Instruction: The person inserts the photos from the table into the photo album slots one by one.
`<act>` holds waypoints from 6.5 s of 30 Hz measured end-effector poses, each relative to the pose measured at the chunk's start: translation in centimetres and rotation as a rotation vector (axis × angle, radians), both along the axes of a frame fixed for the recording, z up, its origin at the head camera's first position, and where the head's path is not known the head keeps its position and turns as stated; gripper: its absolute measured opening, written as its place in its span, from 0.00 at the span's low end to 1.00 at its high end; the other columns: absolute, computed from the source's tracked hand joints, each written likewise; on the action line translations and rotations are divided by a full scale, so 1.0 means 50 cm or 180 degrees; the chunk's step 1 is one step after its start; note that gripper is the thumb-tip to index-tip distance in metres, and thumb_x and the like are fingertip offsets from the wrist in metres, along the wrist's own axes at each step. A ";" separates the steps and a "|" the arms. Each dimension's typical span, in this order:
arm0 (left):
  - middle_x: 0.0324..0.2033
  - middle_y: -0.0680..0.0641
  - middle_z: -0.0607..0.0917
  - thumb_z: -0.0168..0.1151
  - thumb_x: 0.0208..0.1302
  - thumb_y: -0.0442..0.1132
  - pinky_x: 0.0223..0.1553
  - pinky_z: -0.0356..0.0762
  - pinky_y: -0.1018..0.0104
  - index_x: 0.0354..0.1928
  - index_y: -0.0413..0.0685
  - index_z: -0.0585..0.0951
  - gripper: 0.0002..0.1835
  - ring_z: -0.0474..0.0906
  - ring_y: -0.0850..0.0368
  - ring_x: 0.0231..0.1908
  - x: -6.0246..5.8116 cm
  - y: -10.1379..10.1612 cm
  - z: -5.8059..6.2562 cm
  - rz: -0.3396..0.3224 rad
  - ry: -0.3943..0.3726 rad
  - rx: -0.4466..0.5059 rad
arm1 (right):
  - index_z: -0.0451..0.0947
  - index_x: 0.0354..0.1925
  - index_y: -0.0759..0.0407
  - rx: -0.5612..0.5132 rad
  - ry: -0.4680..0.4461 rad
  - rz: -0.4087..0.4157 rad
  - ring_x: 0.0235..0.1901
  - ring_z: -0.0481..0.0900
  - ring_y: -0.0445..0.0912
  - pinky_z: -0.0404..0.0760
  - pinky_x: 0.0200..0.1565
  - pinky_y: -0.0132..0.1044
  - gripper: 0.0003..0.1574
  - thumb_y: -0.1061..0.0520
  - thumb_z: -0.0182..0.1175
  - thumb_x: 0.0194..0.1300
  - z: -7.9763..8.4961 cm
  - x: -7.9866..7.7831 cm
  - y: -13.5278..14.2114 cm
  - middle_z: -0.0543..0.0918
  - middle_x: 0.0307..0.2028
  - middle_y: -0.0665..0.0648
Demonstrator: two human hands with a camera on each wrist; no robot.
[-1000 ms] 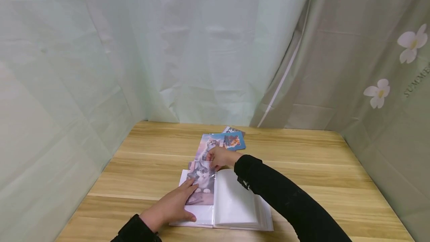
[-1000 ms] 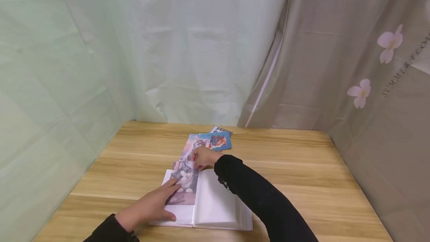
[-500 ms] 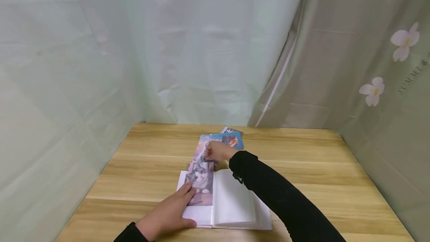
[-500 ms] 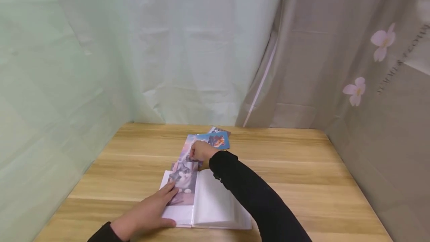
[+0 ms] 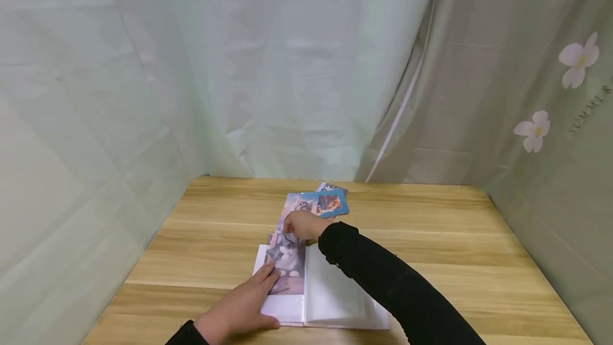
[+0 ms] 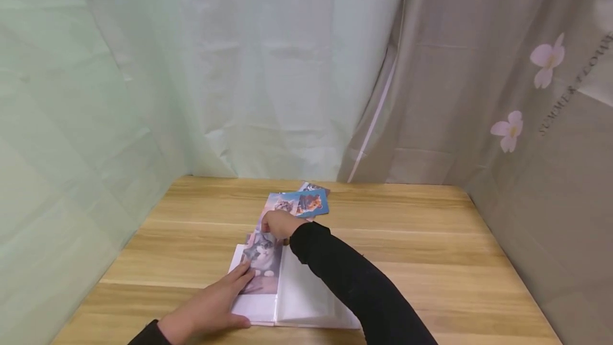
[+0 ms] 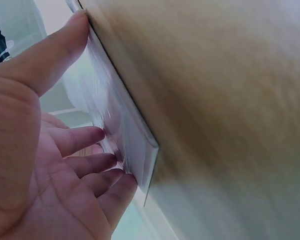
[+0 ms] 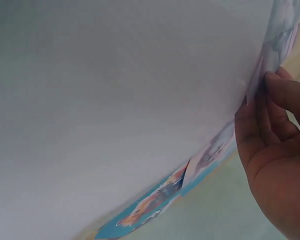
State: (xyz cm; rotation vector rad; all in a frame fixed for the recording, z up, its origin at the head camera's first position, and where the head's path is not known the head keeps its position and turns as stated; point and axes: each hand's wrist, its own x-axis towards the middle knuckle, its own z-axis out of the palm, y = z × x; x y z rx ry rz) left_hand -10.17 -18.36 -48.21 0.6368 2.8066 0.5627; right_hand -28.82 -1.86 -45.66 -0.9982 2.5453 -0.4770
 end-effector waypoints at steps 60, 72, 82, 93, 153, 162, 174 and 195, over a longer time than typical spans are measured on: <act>0.71 0.28 0.61 0.77 0.49 0.58 0.63 0.68 0.41 0.69 0.31 0.68 0.53 0.63 0.34 0.69 0.000 0.000 0.001 0.0023 -0.0001 0.0121 | 0.88 0.37 0.51 0.0247 0.0052 0.0592 0.33 0.75 0.38 0.75 0.38 0.25 0.13 0.67 0.62 0.65 0.003 0.019 -0.004 0.81 0.31 0.43; 0.71 0.27 0.61 0.77 0.48 0.58 0.63 0.68 0.41 0.69 0.30 0.67 0.54 0.62 0.34 0.70 0.002 0.003 0.001 0.0025 0.0014 0.0093 | 0.89 0.39 0.54 0.0139 -0.0005 0.0606 0.34 0.76 0.36 0.76 0.40 0.24 0.13 0.68 0.62 0.65 -0.004 0.014 0.005 0.84 0.33 0.44; 0.68 0.27 0.66 0.80 0.47 0.48 0.63 0.70 0.43 0.67 0.27 0.69 0.49 0.67 0.35 0.67 0.017 0.028 0.020 -0.0092 0.0291 0.0014 | 0.89 0.37 0.56 -0.0077 0.0111 0.0658 0.33 0.78 0.35 0.77 0.37 0.25 0.07 0.65 0.66 0.63 0.011 -0.003 0.035 0.86 0.33 0.47; 0.70 0.35 0.68 0.72 0.57 0.57 0.65 0.69 0.47 0.69 0.33 0.69 0.46 0.66 0.40 0.69 0.005 0.075 0.028 -0.0226 0.0208 -0.0038 | 0.87 0.37 0.60 -0.0316 -0.0052 0.0301 0.38 0.82 0.43 0.82 0.43 0.34 0.06 0.67 0.64 0.64 0.007 -0.044 0.123 0.86 0.37 0.52; 0.75 0.41 0.60 0.59 0.65 0.66 0.68 0.66 0.60 0.73 0.42 0.67 0.44 0.57 0.48 0.74 -0.018 0.197 0.009 -0.0649 0.0487 -0.0457 | 0.78 0.24 0.65 -0.0545 0.0124 -0.2030 0.23 0.65 0.47 0.66 0.27 0.36 0.08 0.68 0.62 0.59 -0.047 -0.158 0.230 0.77 0.24 0.58; 0.74 0.39 0.63 0.61 0.64 0.65 0.68 0.66 0.59 0.71 0.40 0.69 0.45 0.59 0.46 0.73 -0.016 0.197 0.012 -0.0684 0.0554 -0.0453 | 0.68 0.24 0.65 -0.1798 -0.0677 -0.2587 0.24 0.66 0.45 0.72 0.25 0.35 0.10 0.70 0.58 0.60 -0.042 -0.156 0.245 0.67 0.25 0.53; 0.74 0.37 0.61 0.64 0.63 0.63 0.69 0.64 0.58 0.71 0.39 0.69 0.44 0.57 0.44 0.74 -0.011 0.198 0.013 -0.0593 0.0477 -0.0309 | 0.77 0.44 0.69 -0.2138 -0.0116 -0.2745 0.36 0.73 0.53 0.74 0.36 0.41 0.08 0.63 0.57 0.70 0.001 -0.124 0.285 0.76 0.39 0.62; 0.74 0.35 0.61 0.66 0.60 0.64 0.68 0.66 0.54 0.71 0.41 0.70 0.45 0.58 0.40 0.73 -0.018 0.195 0.019 -0.0464 0.0452 -0.0287 | 0.80 0.49 0.68 -0.2593 0.0244 -0.2115 0.40 0.76 0.48 0.76 0.36 0.31 0.15 0.57 0.60 0.72 0.094 -0.114 0.380 0.79 0.40 0.59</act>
